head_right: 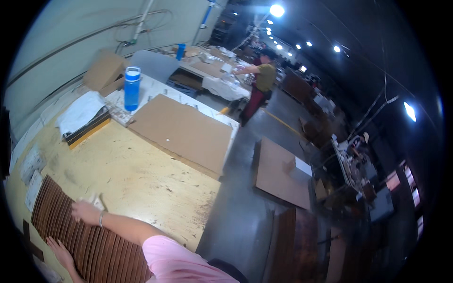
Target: The person wipes a slatted wooden panel with a cloth and uses a wooden block to apply pressure or rub the surface by hand.
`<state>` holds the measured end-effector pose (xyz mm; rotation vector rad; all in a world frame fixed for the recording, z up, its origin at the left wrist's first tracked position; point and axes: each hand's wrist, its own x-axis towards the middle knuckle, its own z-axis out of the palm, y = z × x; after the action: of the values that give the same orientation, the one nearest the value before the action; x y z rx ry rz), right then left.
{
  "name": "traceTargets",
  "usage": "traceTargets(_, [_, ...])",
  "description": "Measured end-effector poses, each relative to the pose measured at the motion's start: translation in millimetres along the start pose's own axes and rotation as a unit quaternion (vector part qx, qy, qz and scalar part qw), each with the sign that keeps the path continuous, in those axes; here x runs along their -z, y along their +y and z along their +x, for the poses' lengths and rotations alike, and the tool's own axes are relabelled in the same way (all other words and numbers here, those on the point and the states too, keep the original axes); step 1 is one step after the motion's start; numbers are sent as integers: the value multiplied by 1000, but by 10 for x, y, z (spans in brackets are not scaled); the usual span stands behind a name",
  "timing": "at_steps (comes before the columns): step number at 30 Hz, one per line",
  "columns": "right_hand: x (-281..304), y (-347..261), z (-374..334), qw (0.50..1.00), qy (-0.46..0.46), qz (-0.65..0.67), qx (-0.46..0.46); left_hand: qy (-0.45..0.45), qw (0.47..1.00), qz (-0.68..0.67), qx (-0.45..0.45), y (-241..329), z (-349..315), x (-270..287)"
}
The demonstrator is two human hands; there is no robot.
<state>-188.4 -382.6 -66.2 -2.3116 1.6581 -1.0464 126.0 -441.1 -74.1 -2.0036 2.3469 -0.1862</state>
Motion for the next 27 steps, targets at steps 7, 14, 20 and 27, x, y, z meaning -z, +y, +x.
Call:
traceTargets(7, [1053,-397,173,927,95,216,-291,-127,989,10,82,660,-353,1054])
traceTargets(14, [371,-1039,242,872,103,427,-214,-92,602,-791,-48,1159,-596,776])
traceTargets(20, [677,-736,-220,981,-70,95,-157,17,652,-758,14,512,86,580])
traceTargets(27, [607,-813,-355,964,-204,7,-170,13,948,-211,-237,1103,-309,485])
